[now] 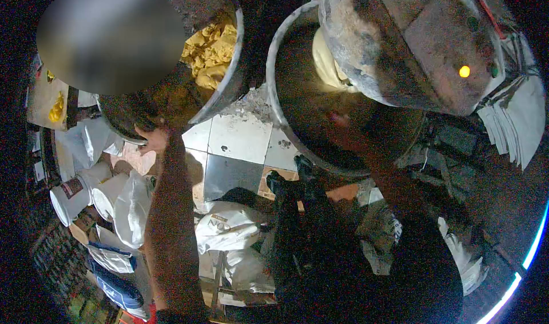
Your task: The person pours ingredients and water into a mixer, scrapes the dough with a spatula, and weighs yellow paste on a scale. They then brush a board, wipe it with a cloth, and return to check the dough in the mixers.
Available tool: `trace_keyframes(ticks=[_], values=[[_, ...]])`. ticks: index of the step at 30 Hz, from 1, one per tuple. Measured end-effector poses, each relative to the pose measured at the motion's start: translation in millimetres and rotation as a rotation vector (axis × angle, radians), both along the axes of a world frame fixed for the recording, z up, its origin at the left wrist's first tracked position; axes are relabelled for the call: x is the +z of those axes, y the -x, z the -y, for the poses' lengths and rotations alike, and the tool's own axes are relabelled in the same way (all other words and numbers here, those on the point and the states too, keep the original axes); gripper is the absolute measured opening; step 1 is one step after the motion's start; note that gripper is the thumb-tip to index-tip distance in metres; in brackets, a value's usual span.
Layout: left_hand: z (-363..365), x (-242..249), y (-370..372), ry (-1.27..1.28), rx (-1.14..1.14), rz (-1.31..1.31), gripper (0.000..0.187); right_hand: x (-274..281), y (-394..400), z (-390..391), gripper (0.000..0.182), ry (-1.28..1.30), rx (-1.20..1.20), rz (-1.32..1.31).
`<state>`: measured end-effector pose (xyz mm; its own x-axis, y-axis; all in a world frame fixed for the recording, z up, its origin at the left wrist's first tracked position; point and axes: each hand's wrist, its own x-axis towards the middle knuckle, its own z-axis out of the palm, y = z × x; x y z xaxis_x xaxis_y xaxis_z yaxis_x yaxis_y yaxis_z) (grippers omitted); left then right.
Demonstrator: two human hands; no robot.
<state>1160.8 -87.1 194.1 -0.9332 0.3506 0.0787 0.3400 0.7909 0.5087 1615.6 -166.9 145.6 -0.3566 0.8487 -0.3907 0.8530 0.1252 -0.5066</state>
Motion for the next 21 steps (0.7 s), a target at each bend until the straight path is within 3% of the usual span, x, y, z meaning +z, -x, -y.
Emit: trace_keyframes(ticks=[1,4,7,9,12,16,18,21], values=[[0,3,-2,0.047,0.017,-0.037,0.072,2,-6,14,0.035,-0.234,0.158,0.128],[0,16,-6,0.076,0.027,0.053,0.070,106,48,28,0.035,-0.047,-0.286,-0.073],[5,8,-2,0.109,-0.055,0.015,0.068,88,43,70,0.035,-0.238,-0.354,-0.133],[6,5,-2,0.111,-0.098,0.007,0.067,104,63,83,0.033,-0.286,-0.405,-0.206],[6,-27,14,-0.331,-0.187,0.029,0.063,115,91,105,0.030,-0.201,-0.478,-0.397],[10,-58,33,-0.031,-0.253,-0.204,0.065,104,105,124,0.027,-0.328,-0.321,-0.346],[8,-56,32,0.102,-0.229,-0.251,0.064,102,100,134,0.028,-0.247,-0.342,-0.319],[3,-32,20,0.067,-0.072,-0.019,0.060,102,96,147,0.029,-0.253,-0.317,-0.272]])
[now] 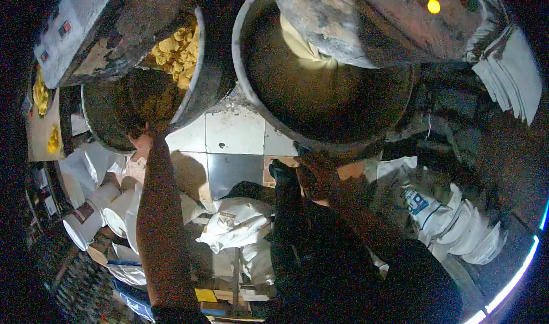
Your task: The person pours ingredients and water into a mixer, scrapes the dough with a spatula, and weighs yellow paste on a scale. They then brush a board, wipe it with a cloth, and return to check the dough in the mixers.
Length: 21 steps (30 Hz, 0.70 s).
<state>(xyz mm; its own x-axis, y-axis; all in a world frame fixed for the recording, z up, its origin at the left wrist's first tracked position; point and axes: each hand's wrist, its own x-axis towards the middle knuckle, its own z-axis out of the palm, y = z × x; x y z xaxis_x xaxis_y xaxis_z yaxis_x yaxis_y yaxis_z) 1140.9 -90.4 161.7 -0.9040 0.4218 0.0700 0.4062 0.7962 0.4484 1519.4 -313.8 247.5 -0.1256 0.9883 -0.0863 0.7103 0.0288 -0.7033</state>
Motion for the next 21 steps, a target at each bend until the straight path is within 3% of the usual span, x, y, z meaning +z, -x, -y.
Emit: trace_keyframes(ticks=[1,3,5,7,9,10,12,13,15,16,18,19,21], values=[[0,9,-7,-0.047,0.037,0.070,0.059,1,-2,2,0.029,-0.023,0.014,0.029],[1,4,-4,-0.082,0.067,0.148,0.056,5,-2,17,0.032,0.179,0.065,0.050],[3,-70,58,-0.014,-0.093,0.069,0.056,1,-2,27,0.042,0.466,0.126,-0.048],[8,-143,118,0.095,-0.259,-0.060,0.056,2,-7,37,0.045,0.639,0.237,0.070],[10,-111,99,-0.052,-0.205,0.083,0.056,0,-6,44,0.046,0.682,0.301,0.123],[5,-66,65,-0.240,-0.122,0.265,0.056,1,-2,41,0.046,0.705,0.290,0.107],[5,-44,40,-0.497,-0.049,0.442,0.058,2,8,31,0.046,0.746,0.266,0.077],[4,-43,36,-0.564,-0.061,0.440,0.059,-3,11,31,0.045,0.626,0.264,0.093],[3,-37,25,-0.351,-0.077,0.278,0.062,-14,19,31,0.045,0.385,0.259,0.123],[2,-33,23,-0.070,-0.080,0.116,0.064,-17,19,30,0.044,0.368,0.262,0.104],[0,-41,35,0.002,-0.088,0.078,0.066,-15,25,19,0.044,0.334,0.267,0.057],[5,-69,53,-0.204,-0.096,0.202,0.066,-6,28,6,0.043,0.403,0.286,0.025],[2,-31,26,-0.264,-0.017,0.277,0.063,17,29,-26,0.041,0.545,0.322,-0.034]])
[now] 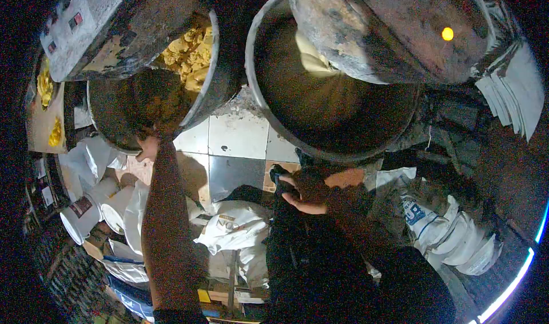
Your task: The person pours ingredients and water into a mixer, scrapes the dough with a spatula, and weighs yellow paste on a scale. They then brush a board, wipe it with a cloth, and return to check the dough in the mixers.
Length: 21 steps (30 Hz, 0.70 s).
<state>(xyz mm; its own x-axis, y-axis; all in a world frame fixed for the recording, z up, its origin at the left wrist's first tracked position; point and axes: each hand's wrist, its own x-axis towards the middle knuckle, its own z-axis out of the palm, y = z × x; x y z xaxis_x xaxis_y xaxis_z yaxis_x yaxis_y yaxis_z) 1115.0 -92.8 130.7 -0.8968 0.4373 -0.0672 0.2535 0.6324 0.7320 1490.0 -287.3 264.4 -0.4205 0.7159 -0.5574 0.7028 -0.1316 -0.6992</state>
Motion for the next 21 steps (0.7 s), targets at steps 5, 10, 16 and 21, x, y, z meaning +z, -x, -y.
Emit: trace_keyframes(ticks=[5,10,16,21], values=[[-3,58,-42,0.255,0.071,-0.140,0.060,17,-16,-36,0.034,-0.020,-0.408,-0.087],[4,-17,1,0.272,-0.040,-0.297,0.058,8,-53,-71,0.033,-0.599,-0.176,0.378],[8,-1,-9,0.238,-0.078,-0.258,0.056,-104,-126,-103,0.043,-0.699,0.173,0.512],[4,28,-23,0.358,-0.071,-0.405,0.056,-114,-103,-149,0.058,-0.939,0.337,0.919]])
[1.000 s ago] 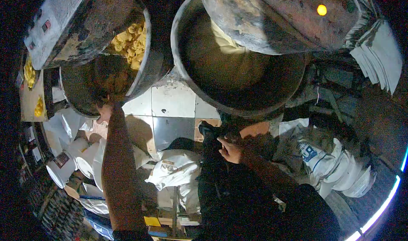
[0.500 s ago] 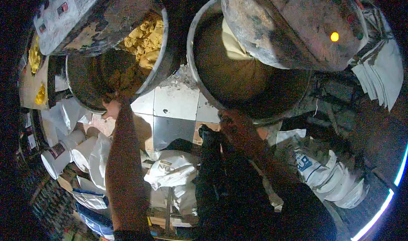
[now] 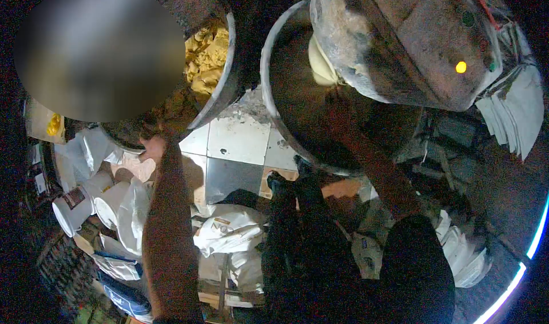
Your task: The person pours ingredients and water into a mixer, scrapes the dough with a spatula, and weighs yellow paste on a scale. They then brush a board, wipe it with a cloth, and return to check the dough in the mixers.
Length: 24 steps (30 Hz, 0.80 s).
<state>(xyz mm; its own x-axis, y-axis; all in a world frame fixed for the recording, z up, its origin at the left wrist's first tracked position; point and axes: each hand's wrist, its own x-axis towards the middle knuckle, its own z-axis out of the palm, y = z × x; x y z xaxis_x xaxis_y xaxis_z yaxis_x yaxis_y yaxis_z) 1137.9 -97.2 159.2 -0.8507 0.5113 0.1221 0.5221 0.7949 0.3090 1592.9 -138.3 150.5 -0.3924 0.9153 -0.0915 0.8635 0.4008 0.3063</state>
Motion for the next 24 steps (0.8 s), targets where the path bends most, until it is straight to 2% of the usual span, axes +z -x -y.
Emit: trace_keyframes(ticks=[1,3,4,5,7,9,10,12,13,15,20,24], values=[[-1,3,-1,0.004,0.015,-0.008,0.056,-11,-4,-9,0.060,-0.186,0.079,0.039],[-10,46,-30,-0.040,0.154,0.129,0.058,2,1,-26,0.062,-0.100,-0.076,0.071],[-12,41,-27,-0.055,0.168,0.149,0.058,4,3,-33,0.063,-0.055,-0.150,0.085],[-13,34,-23,-0.069,0.185,0.169,0.059,-6,-4,-34,0.072,-0.181,-0.082,-0.158],[-13,25,-17,-0.069,0.204,0.189,0.059,-30,-14,-38,0.079,-0.042,-0.119,-0.065],[-12,27,-17,-0.055,0.205,0.192,0.058,-48,-19,-34,0.083,-0.041,-0.121,-0.135],[-13,30,-19,-0.042,0.213,0.189,0.059,-55,-17,-30,0.085,-0.115,-0.107,-0.253],[-14,37,-23,-0.015,0.231,0.187,0.060,-47,-15,-26,0.085,-0.080,-0.122,-0.315],[-16,38,-25,-0.013,0.262,0.170,0.061,-39,-16,-25,0.083,0.029,-0.148,-0.259],[-17,50,-32,-0.020,0.261,0.160,0.062,-19,-15,-24,0.080,0.079,-0.136,-0.207],[-13,45,-27,-0.160,0.237,0.203,0.065,0,-13,-11,0.074,-0.148,0.093,-0.247],[-17,51,-34,-0.056,0.249,0.160,0.063,-4,-17,-10,0.070,-0.149,0.064,-0.315]])
